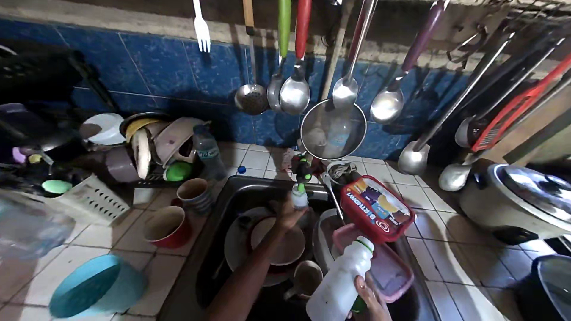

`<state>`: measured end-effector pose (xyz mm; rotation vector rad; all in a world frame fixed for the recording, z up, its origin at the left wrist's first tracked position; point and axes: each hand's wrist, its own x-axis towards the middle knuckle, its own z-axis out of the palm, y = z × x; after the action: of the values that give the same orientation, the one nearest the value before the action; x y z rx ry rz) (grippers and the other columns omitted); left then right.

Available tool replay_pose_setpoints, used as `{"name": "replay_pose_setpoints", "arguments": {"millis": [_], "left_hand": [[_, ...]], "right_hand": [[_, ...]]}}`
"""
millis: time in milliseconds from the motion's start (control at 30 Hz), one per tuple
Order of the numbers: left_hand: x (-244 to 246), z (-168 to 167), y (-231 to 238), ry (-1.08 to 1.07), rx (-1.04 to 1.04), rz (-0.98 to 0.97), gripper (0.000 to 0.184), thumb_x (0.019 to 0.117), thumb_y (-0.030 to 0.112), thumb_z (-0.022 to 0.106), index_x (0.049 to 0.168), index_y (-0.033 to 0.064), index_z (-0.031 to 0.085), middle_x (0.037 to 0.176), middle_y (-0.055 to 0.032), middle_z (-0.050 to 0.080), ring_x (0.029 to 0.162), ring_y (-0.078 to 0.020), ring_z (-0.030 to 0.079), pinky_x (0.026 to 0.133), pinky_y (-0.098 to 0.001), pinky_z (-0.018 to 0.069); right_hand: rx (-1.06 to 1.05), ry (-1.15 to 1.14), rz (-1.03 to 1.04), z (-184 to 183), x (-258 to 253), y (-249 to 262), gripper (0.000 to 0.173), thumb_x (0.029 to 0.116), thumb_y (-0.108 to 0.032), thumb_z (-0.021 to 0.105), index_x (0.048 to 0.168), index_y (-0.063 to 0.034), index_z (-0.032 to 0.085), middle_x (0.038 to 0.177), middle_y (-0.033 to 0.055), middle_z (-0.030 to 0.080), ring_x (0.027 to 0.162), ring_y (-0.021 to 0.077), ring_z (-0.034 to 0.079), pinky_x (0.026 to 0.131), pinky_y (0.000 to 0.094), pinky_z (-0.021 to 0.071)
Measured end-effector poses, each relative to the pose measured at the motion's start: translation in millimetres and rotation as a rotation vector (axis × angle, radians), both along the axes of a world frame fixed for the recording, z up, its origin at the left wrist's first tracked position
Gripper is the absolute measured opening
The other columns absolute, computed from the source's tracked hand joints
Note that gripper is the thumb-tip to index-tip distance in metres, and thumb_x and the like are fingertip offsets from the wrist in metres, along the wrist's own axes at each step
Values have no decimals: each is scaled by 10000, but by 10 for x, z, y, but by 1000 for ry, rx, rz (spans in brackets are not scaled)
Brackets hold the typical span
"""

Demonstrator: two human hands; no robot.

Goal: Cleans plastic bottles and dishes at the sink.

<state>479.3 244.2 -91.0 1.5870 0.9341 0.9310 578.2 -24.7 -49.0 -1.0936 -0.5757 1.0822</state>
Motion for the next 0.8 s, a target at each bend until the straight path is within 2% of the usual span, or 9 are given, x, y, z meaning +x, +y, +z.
{"name": "replay_pose_setpoints", "arguments": {"millis": [100, 167, 333, 433, 533, 667, 700, 800], "left_hand": [[-14, -30, -42, -24, 41, -60, 881, 791, 58, 819, 1498, -122, 323, 1369, -264, 576, 1255, -248, 599, 1092, -352, 478], [-29, -40, -65, -11, 57, -80, 902, 777, 86, 827, 1498, -117, 324, 1356, -256, 585, 1244, -240, 607, 1088, -350, 484], [-75, 61, -157, 208, 103, -63, 952, 779, 170, 840, 1531, -72, 309, 1390, -250, 573, 1286, -287, 582, 1120, -419, 451], [-133, 90, -239, 304, 135, -7, 947, 772, 199, 840, 1529, -51, 329, 1344, -243, 609, 1243, -311, 614, 1086, -461, 478], [-166, 107, -260, 386, 118, 20, 938, 790, 245, 830, 1535, -25, 328, 1324, -238, 621, 1221, -330, 625, 1068, -493, 485], [-184, 122, -196, 376, 37, 76, 951, 806, 228, 837, 1549, -21, 296, 1366, -247, 589, 1256, -341, 601, 1087, -494, 471], [-195, 119, -182, 372, 34, 81, 951, 806, 230, 838, 1546, -25, 298, 1368, -248, 588, 1255, -341, 602, 1085, -494, 473], [-201, 105, -184, 332, 67, 61, 943, 795, 211, 845, 1534, -43, 316, 1356, -263, 589, 1249, -353, 603, 1085, -498, 478]], "right_hand": [[17, 14, -35, 1, 64, -61, 587, 969, -391, 649, 1366, -64, 367, 939, -12, 740, 665, 64, 694, 559, 225, 592], [18, 15, -64, 5, 90, -106, 603, 958, -403, 659, 1368, -68, 369, 947, -15, 745, 673, 63, 699, 566, 226, 598], [13, 20, -63, 4, 65, -227, 533, 971, -360, 631, 1340, -68, 379, 941, -18, 741, 683, 68, 703, 590, 233, 606], [12, 0, -64, -26, 42, -306, 529, 973, -335, 623, 1347, -64, 366, 951, -24, 736, 698, 66, 707, 610, 237, 613], [4, 1, -75, -75, 28, -348, 520, 970, -323, 611, 1353, -64, 372, 973, -24, 733, 748, 66, 717, 660, 248, 623], [5, -13, -78, -76, -5, -361, 461, 1001, -289, 574, 1354, -68, 378, 1033, -47, 729, 854, 57, 724, 759, 266, 630], [8, -15, -70, -91, -9, -359, 480, 1003, -296, 578, 1369, -63, 372, 1058, -48, 724, 890, 56, 721, 799, 272, 626], [11, -58, -49, -161, -17, -322, 645, 969, -383, 633, 1414, -27, 332, 1078, -35, 707, 896, 57, 711, 806, 275, 620]]}}
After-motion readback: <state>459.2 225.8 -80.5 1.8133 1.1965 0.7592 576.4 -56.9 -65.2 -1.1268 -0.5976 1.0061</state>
